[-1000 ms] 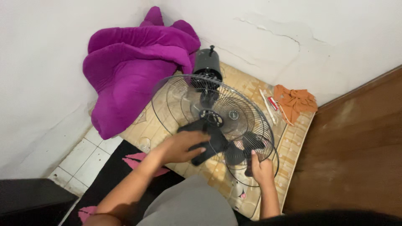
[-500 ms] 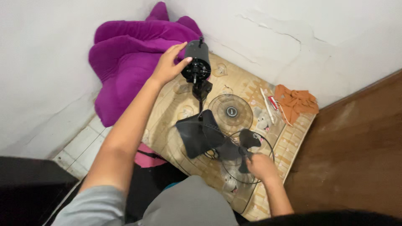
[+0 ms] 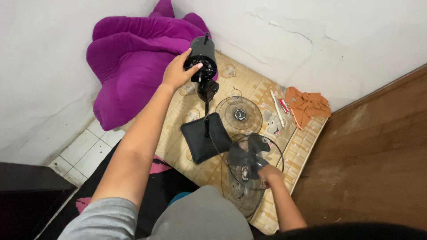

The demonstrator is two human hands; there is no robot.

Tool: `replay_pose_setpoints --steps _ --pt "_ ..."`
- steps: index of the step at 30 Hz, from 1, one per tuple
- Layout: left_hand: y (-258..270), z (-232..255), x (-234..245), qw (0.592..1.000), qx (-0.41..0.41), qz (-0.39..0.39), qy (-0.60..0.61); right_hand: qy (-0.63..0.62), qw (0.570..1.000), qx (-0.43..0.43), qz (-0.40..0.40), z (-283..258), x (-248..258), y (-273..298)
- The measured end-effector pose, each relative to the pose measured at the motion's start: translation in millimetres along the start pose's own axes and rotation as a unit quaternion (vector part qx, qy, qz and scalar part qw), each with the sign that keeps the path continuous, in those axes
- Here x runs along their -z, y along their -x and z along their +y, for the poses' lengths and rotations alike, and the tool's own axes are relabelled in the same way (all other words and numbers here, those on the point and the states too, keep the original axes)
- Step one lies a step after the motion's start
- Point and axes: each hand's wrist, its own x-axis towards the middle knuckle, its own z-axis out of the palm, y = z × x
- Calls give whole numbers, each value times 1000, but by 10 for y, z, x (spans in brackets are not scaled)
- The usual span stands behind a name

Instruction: The person disassembles a black table fan using a screwdriver. They remove the front grille, unscrew and detach the fan blades, and then remove the rear grille and motor housing. The components are placed on a patterned mat on the floor.

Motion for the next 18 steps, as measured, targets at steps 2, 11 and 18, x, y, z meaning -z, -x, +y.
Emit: replay_pose_setpoints --steps 2,11,18 --pt "23 68 -27 999 2 29 -13 -64 997 -38 -16 117 30 -48" --pt "12 33 -94 997 -20 66 -35 -278 957 -70 -38 219 -369 -322" --pt "97 81 -76 993 -58 81 -56 -387 905 -130 -114 82 -594 -376"
